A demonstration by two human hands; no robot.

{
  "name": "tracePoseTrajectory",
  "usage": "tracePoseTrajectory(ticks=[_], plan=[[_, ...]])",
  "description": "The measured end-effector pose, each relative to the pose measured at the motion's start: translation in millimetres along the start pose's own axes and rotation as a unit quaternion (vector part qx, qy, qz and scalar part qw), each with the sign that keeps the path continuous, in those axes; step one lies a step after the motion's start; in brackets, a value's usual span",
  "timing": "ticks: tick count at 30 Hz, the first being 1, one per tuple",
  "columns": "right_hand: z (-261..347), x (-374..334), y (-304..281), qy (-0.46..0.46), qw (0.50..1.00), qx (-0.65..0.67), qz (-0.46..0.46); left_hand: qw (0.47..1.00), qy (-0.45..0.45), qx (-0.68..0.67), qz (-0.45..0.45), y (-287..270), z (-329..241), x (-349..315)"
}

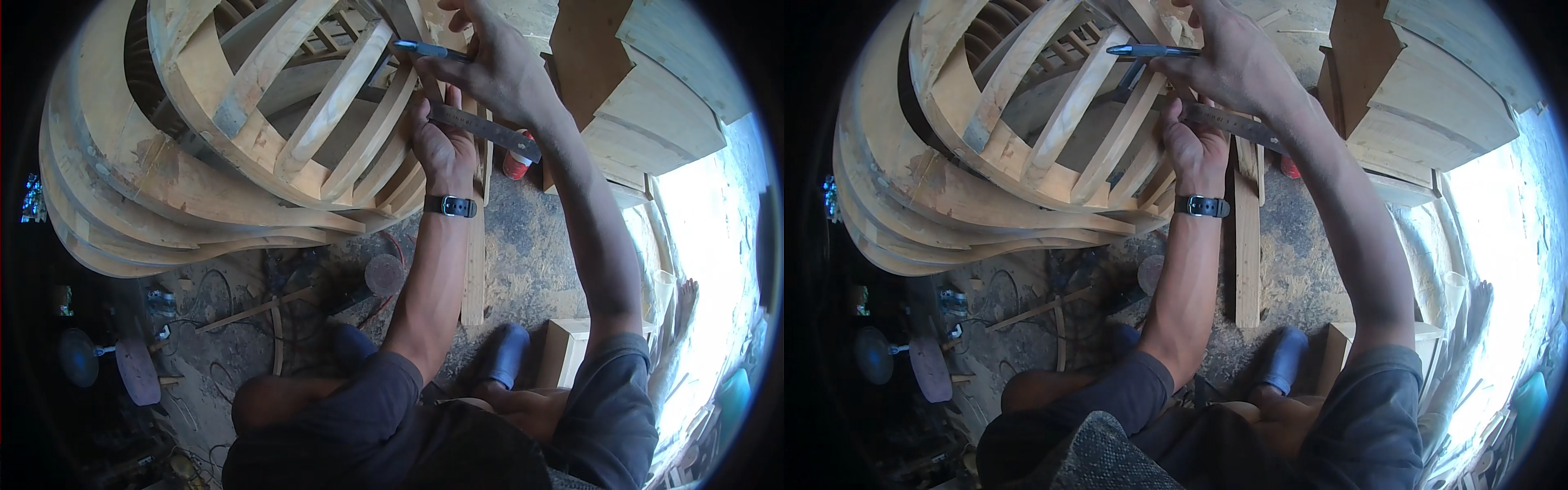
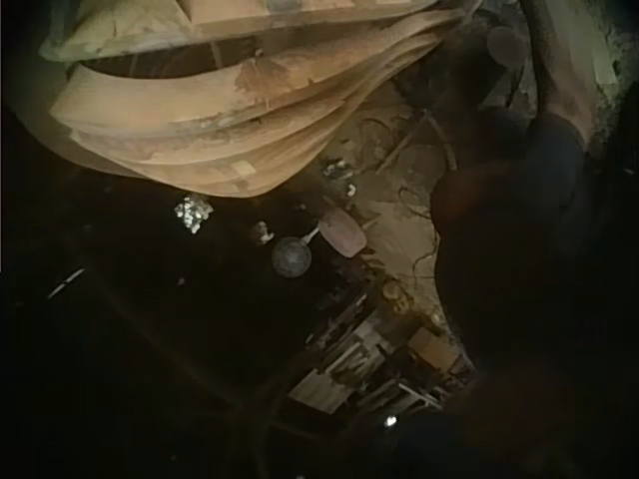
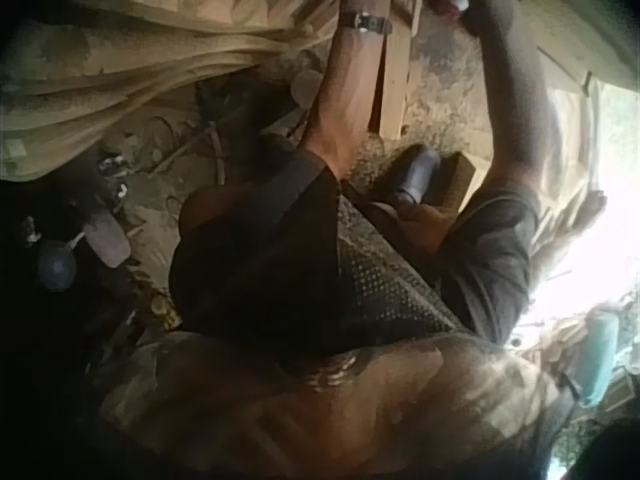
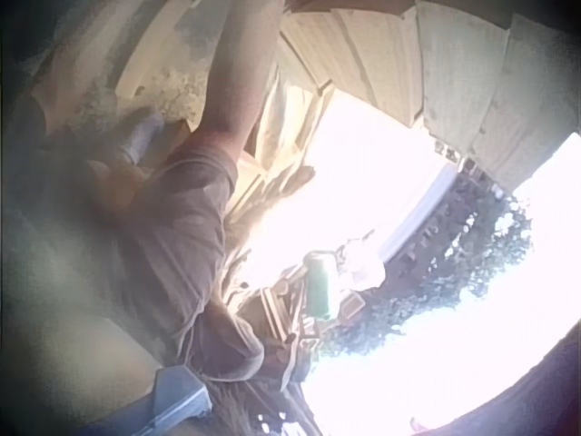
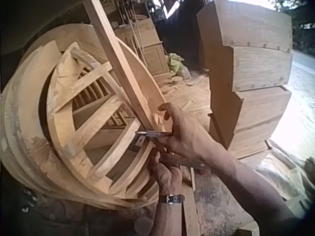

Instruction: The person measures the interior gaps of a curved wooden frame with a square and marks them with a pencil, then positions a wooden slat on a miter saw and makes a cut.

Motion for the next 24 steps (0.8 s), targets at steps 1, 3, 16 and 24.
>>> tracePoseTrajectory(ticks=[1,3,16,24], plan=[[-7.3,-5.4,4.3,-0.012,1.000,-0.010,0.017,1.000,0.002,0.000,0.003,-1.6,-0.6,1.7],[-29.1,-19.7,12.0,-0.005,0.997,-0.026,0.078,0.998,-0.004,0.056,0.022,-4.7,-2.5,2.2],[-71.1,-43.7,11.8,0.104,0.956,-0.010,0.274,0.998,-0.051,0.036,0.020,-1.4,4.8,-2.7],[-76.8,-39.9,9.8,0.115,0.955,0.006,0.275,0.998,-0.014,0.056,-0.016,-3.5,2.9,1.7]])
Point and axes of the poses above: each hand's wrist, its own x-axis towards the middle knuckle, its own y-axis out of the palm, z = x × y, the point moved 5 cm from there along x, towards the middle knuckle, and after that the axes turned 11 degrees about x, right-handed, at the moved point
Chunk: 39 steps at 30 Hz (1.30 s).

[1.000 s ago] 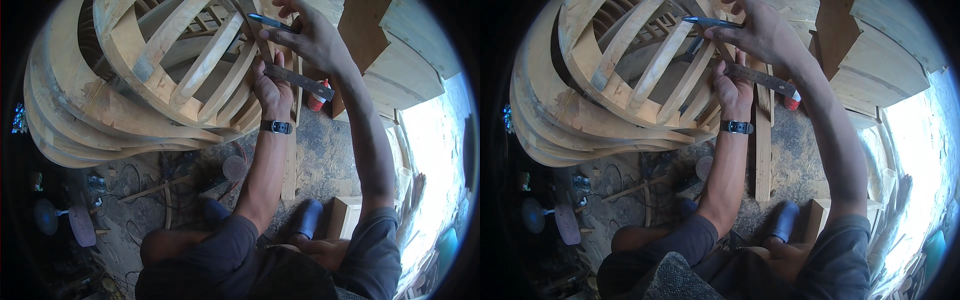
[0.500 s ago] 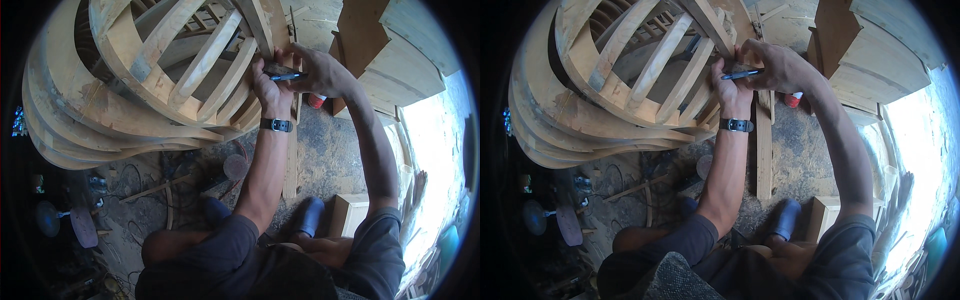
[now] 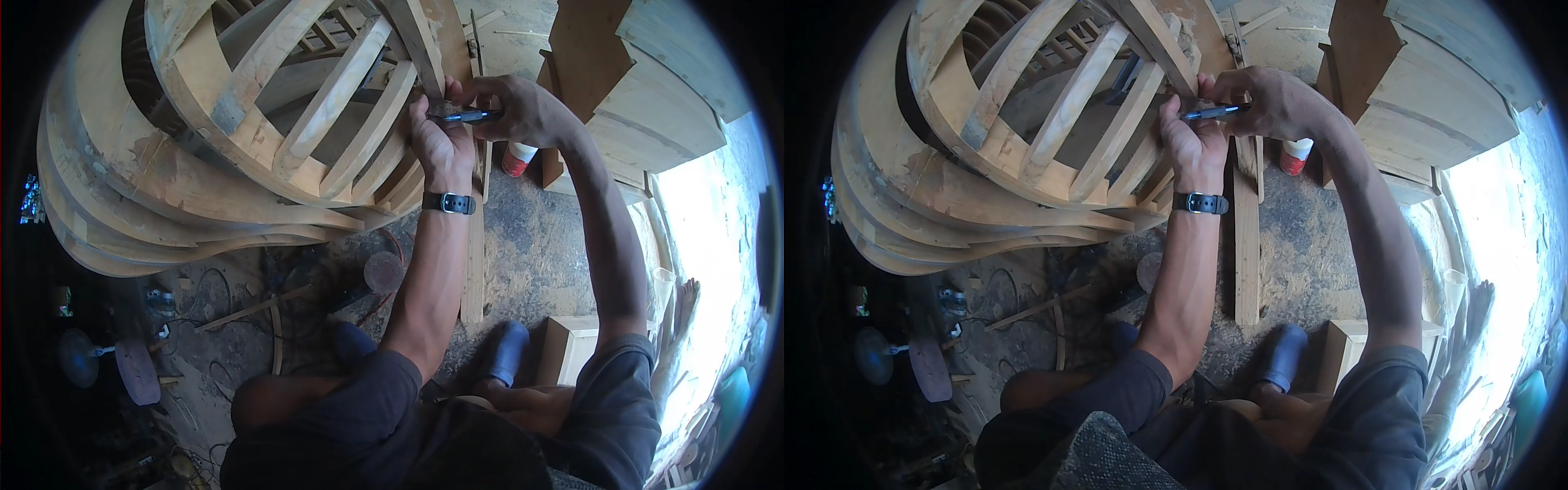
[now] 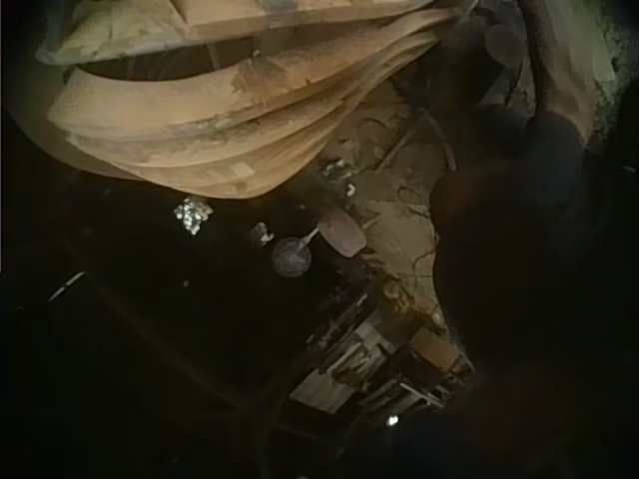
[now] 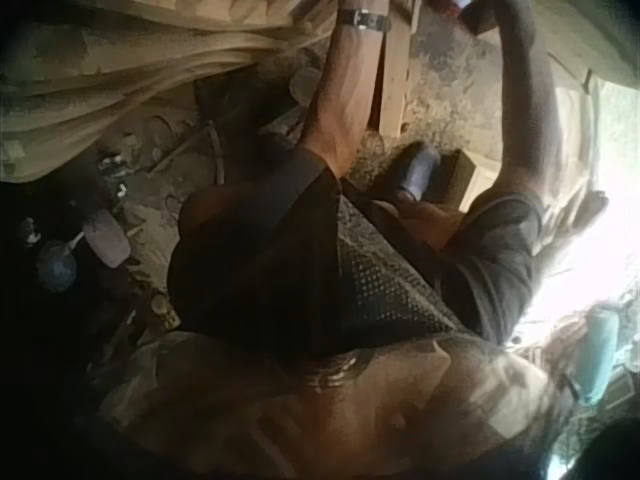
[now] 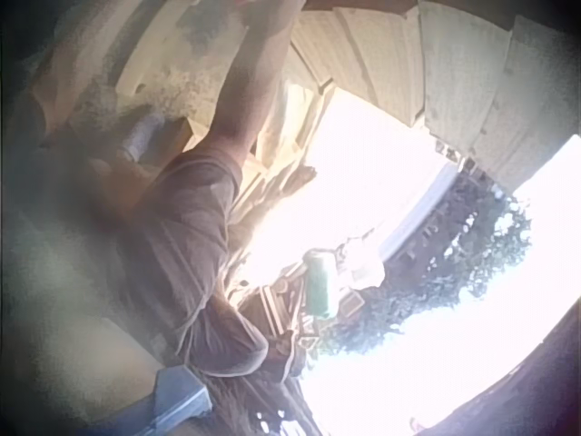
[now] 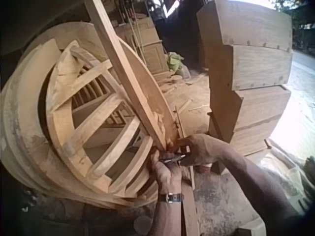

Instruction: The person measures the interior gaps of a curved wooden frame with a square and marks them with a pencil, then positions a wooden slat on a miter saw and makes a cut.

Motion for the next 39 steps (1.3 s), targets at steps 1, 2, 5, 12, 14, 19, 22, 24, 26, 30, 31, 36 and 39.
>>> tracePoseTrajectory(ticks=[1,2,5,12,14,19,22,24,26,30,31,36,39], plan=[[0.0,0.4,-0.7,0.009,1.000,0.004,0.003,1.000,-0.003,-0.008,0.003,-0.6,0.0,1.0],[-0.3,0.8,-1.1,0.018,1.000,0.009,0.006,1.000,0.003,-0.004,0.003,-1.7,-0.7,1.5],[-0.5,0.3,-3.7,0.010,1.000,-0.006,0.018,1.000,0.011,0.000,0.002,0.2,0.3,0.3],[9.5,-8.5,-13.3,0.024,0.997,-0.057,-0.037,0.999,0.028,-0.004,-0.014,3.2,-2.0,-1.2],[9.1,-14.4,-21.5,-0.016,0.995,-0.070,-0.062,0.999,0.033,-0.014,-0.014,4.4,-1.0,-0.5],[33.7,-32.7,-39.7,-0.054,0.993,-0.045,-0.093,0.999,0.039,-0.031,-0.021,4.6,-3.3,-0.9],[46.3,-42.3,-45.5,-0.078,0.989,-0.040,-0.120,0.998,0.045,-0.031,-0.021,3.6,-3.7,-0.8],[50.4,-46.4,-46.7,-0.087,0.987,-0.049,-0.129,0.998,0.043,-0.036,-0.021,4.1,-3.5,-1.2],[54.7,-47.9,-44.9,-0.091,0.985,-0.073,-0.129,0.998,0.041,-0.035,-0.018,5.5,-4.0,-2.1],[58.3,-47.1,-28.1,-0.110,0.971,-0.128,-0.168,0.999,0.030,-0.017,-0.011,6.6,-4.3,-3.6],[55.9,-46.3,-23.5,-0.099,0.973,-0.131,-0.162,1.000,0.025,-0.011,-0.010,6.2,-4.1,-3.9],[55.5,-36.5,8.9,-0.068,0.971,-0.172,-0.150,1.000,0.005,-0.024,-0.016,6.2,-2.7,-3.9],[55.6,-27.1,22.5,-0.025,0.969,-0.205,-0.135,1.000,-0.016,-0.002,-0.004,3.1,-0.6,-3.4]])
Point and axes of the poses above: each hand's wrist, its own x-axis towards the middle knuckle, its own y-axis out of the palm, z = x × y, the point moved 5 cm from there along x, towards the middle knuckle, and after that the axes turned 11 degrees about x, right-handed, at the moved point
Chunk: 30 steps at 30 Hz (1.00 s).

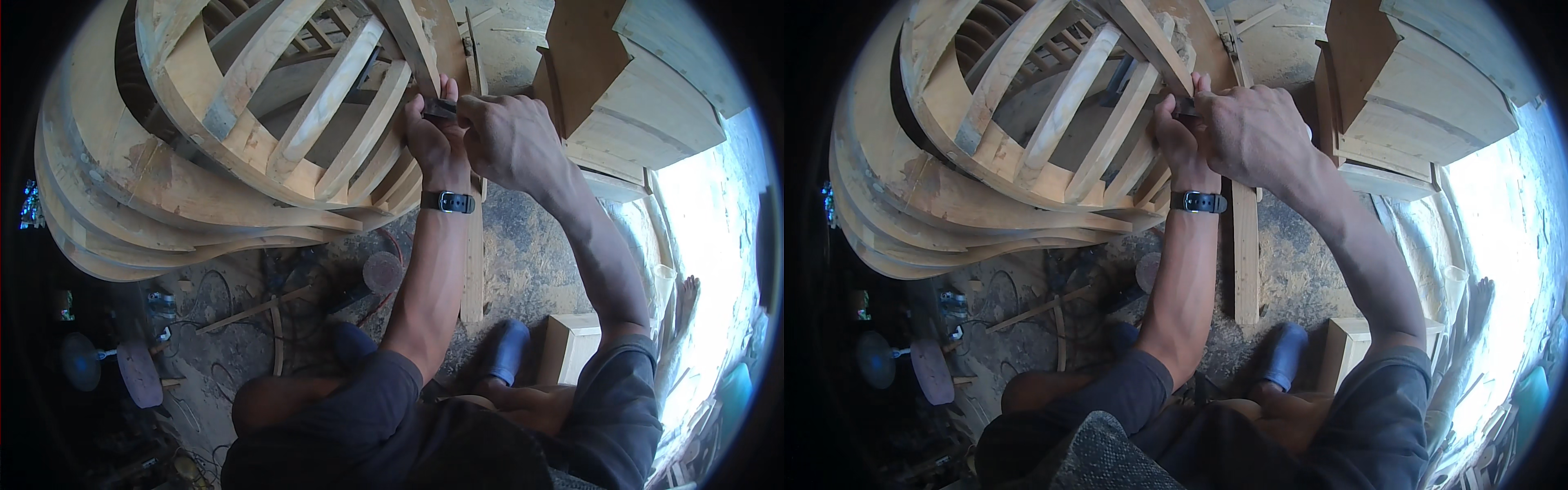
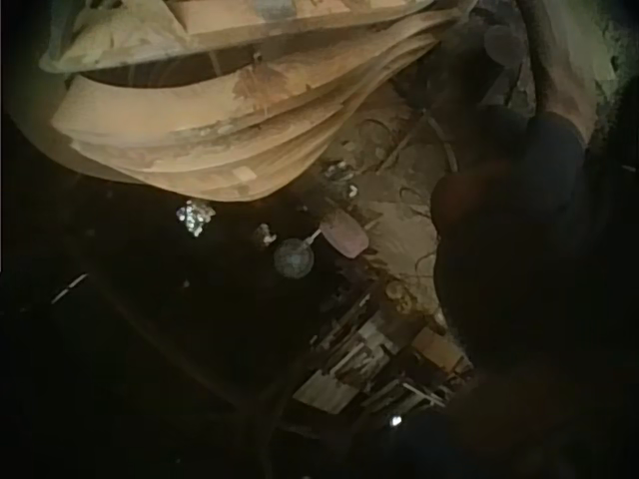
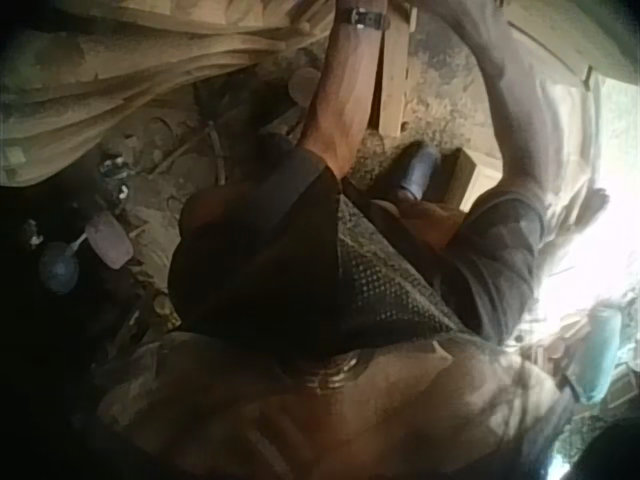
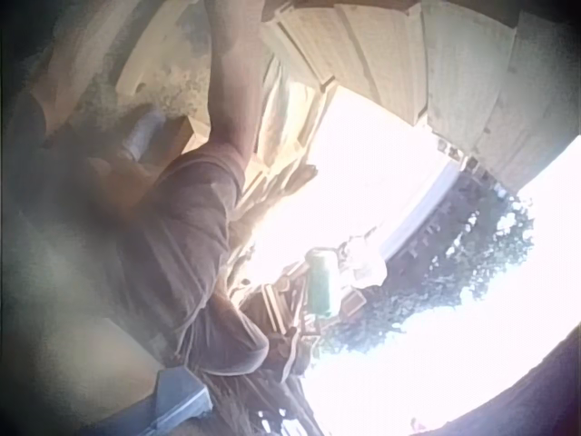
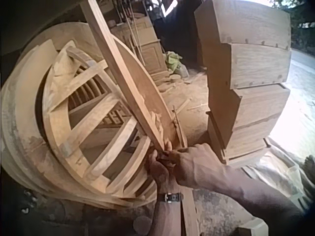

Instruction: The person measures the interior gaps of a curved wooden frame with a square and marks them with a pencil, then positions a wooden slat on a miter saw and makes a cut.

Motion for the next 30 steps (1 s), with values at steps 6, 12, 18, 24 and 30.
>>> tracePoseTrajectory(ticks=[6,12,18,24,30], plan=[[3.0,7.0,10.4,0.015,1.000,-0.021,-0.010,0.998,-0.014,0.057,0.005,10.7,-1.4,-12.3],[9.8,13.4,12.8,-0.007,0.999,-0.031,-0.002,0.998,-0.035,0.030,0.036,8.3,-1.3,-9.1],[15.6,15.8,10.2,-0.030,0.998,-0.054,-0.012,0.996,-0.052,0.019,0.073,6.6,4.4,-8.8],[20.9,10.6,-2.1,0.007,0.998,-0.066,0.013,0.997,-0.037,0.042,0.054,-5.6,6.4,4.1],[16.6,1.7,-22.1,0.026,0.998,-0.059,0.008,0.999,0.049,-0.010,0.010,-1.0,-3.4,4.2]])
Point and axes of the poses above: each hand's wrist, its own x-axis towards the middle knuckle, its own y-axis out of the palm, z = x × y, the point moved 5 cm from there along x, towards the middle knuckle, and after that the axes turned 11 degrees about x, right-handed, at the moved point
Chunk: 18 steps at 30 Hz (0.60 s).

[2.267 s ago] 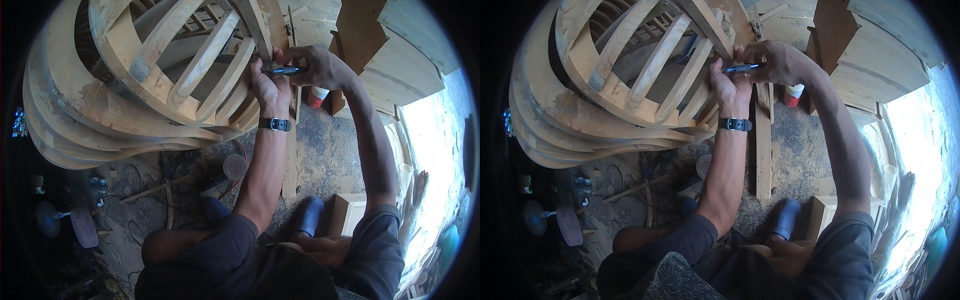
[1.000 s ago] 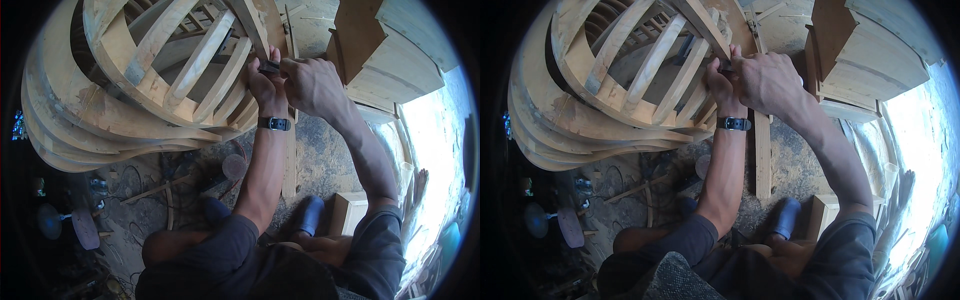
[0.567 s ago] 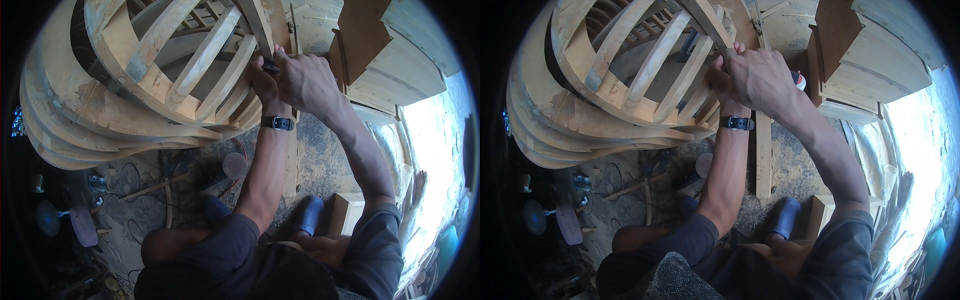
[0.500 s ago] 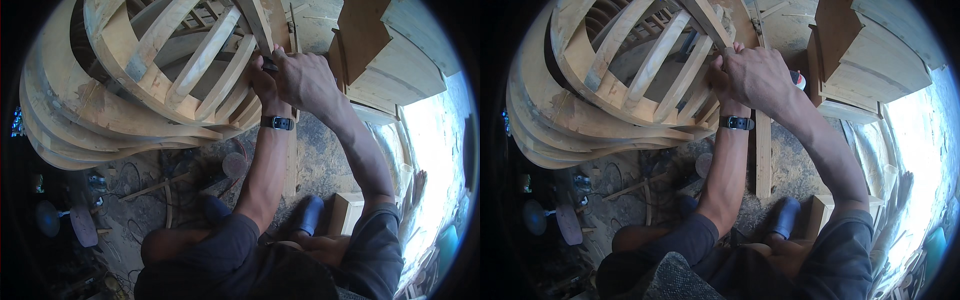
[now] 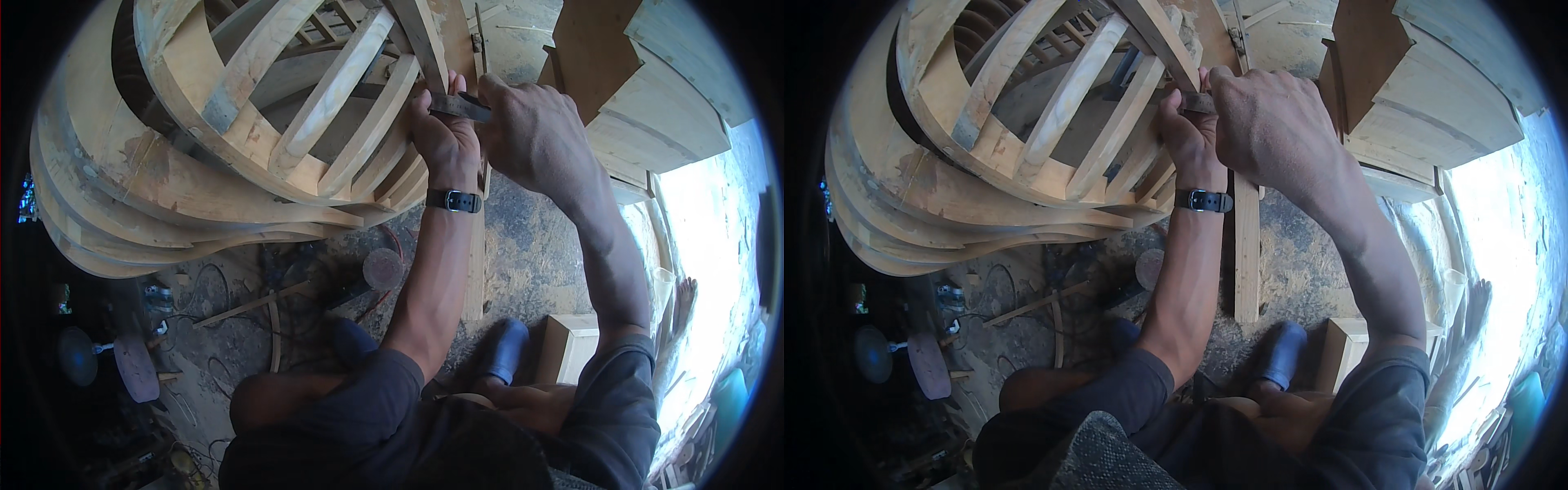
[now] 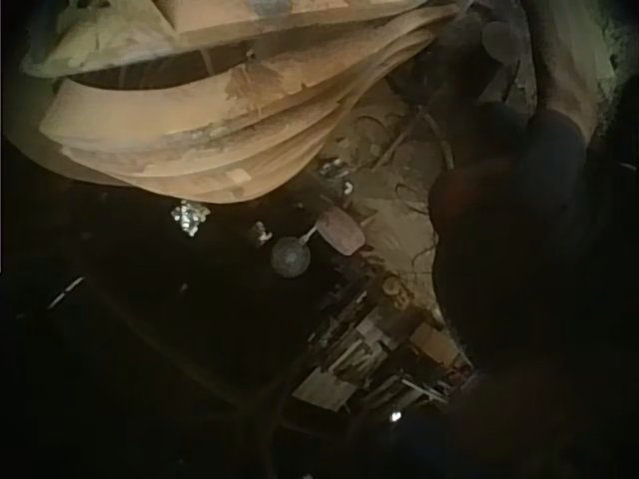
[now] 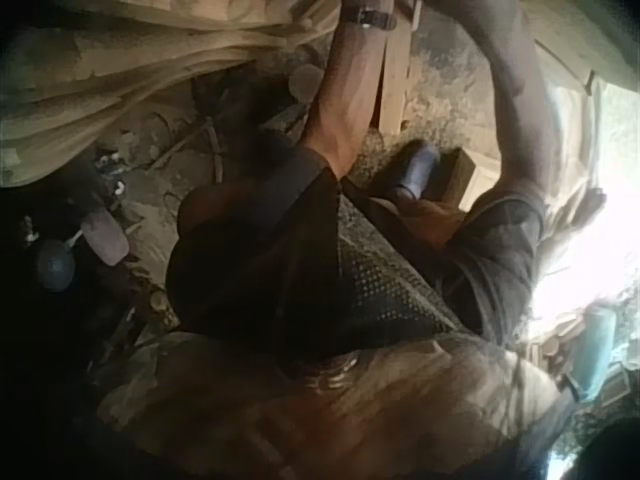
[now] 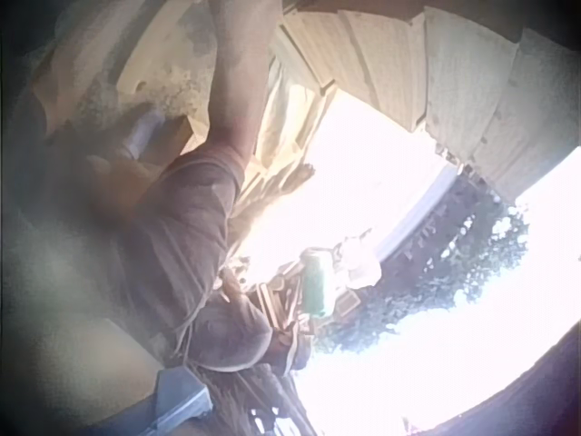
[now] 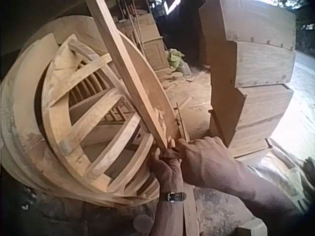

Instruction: The person measures the interior gaps of a curved wooden frame with a square and marks them with a pencil, then positions a wooden slat on a miter saw and makes a cut.

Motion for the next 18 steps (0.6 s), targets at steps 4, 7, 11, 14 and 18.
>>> tracePoseTrajectory(ticks=[4,7,11,14,18], plan=[[-2.3,0.8,9.7,-0.008,1.000,0.011,0.006,1.000,-0.012,0.024,-0.016,1.7,0.4,-3.6],[0.9,4.4,21.6,0.002,0.999,0.010,0.045,0.996,-0.066,0.062,0.002,2.6,5.6,-6.1],[14.6,2.8,26.2,-0.045,0.999,-0.016,-0.001,0.976,0.015,0.210,0.062,-0.2,1.9,-8.6],[23.4,7.1,35.3,-0.073,0.995,-0.046,-0.042,0.829,0.227,0.490,0.143,-13.5,-1.3,0.5],[24.7,5.7,38.1,-0.072,0.993,-0.071,-0.068,0.965,0.038,0.162,0.203,-25.2,9.7,8.9]])
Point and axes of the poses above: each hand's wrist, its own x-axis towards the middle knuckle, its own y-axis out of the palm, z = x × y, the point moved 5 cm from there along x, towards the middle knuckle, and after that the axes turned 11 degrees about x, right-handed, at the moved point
